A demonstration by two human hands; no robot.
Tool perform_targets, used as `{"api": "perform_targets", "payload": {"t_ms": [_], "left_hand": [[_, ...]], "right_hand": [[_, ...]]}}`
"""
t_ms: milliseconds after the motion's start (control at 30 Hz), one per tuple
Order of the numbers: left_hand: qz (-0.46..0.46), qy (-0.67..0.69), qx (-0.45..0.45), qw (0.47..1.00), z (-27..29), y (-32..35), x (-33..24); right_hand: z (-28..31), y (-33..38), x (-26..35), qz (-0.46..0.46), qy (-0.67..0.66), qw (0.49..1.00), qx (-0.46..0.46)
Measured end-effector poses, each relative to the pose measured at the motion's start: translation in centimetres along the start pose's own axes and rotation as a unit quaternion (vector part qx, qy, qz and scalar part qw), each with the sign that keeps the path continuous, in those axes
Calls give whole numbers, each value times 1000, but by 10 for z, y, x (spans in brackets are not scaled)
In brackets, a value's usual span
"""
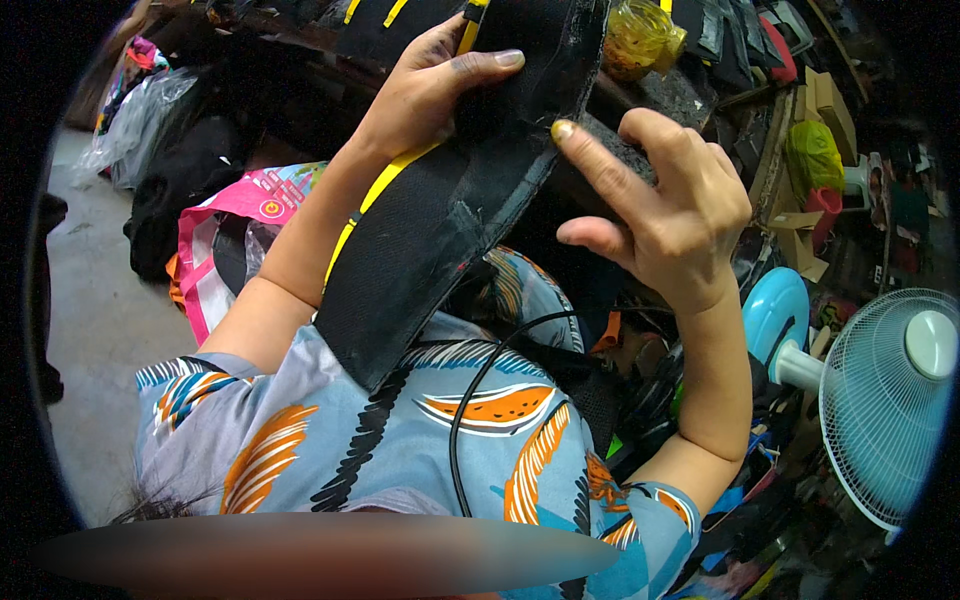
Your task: The person repeatedly picks up black fabric pieces with yellow stripes, applies a yellow substance from a jar to the edges using a finger, and places them on a table. The process is repeated for multiple pieces.
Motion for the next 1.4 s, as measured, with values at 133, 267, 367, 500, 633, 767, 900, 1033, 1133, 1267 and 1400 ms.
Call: {"api": "perform_targets", "payload": {"t_ms": [133,267,367,500,633,767,900,1033,1133,1267,1400], "left_hand": [[21,-35,-1,999,1,1,1],[-54,-36,-26,998,-5,4,-19],[-56,-97,-97,989,13,10,-42],[-79,-165,-122,976,24,15,-62],[-79,-136,-114,981,21,12,-59],[-59,-94,-137,984,19,5,-49],[-20,-77,-147,986,21,0,-38],[8,-61,-166,984,27,-7,-30],[2,-22,-145,989,26,-14,-26],[11,-1,-153,988,25,-21,-18],[-7,-12,-113,994,17,-32,-17]], "right_hand": [[8,-2,-14,-52,-108,989,-91],[-14,-12,-12,-87,-123,988,13],[-18,-15,-6,-36,-180,982,50],[-13,-19,-57,-103,-153,982,50],[-27,-20,-132,-200,-51,977,59],[-74,-27,-166,-230,-29,963,135],[-90,-36,-165,-264,17,951,163],[-50,-40,-165,-231,-10,967,110],[-25,-26,-158,-226,-18,973,54],[-36,-13,-141,-302,-52,944,120],[-8,-12,-116,-244,-373,895,-19]]}}
Point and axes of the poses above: each hand's wrist, its own y-axis away from the middle knuckle, its own z-axis out of the back of the hand, x = y × z, the point moved 6 cm from there along -y, towards the middle knuckle, and after that the axes turned 8 degrees about x, right-handed, at the moved point
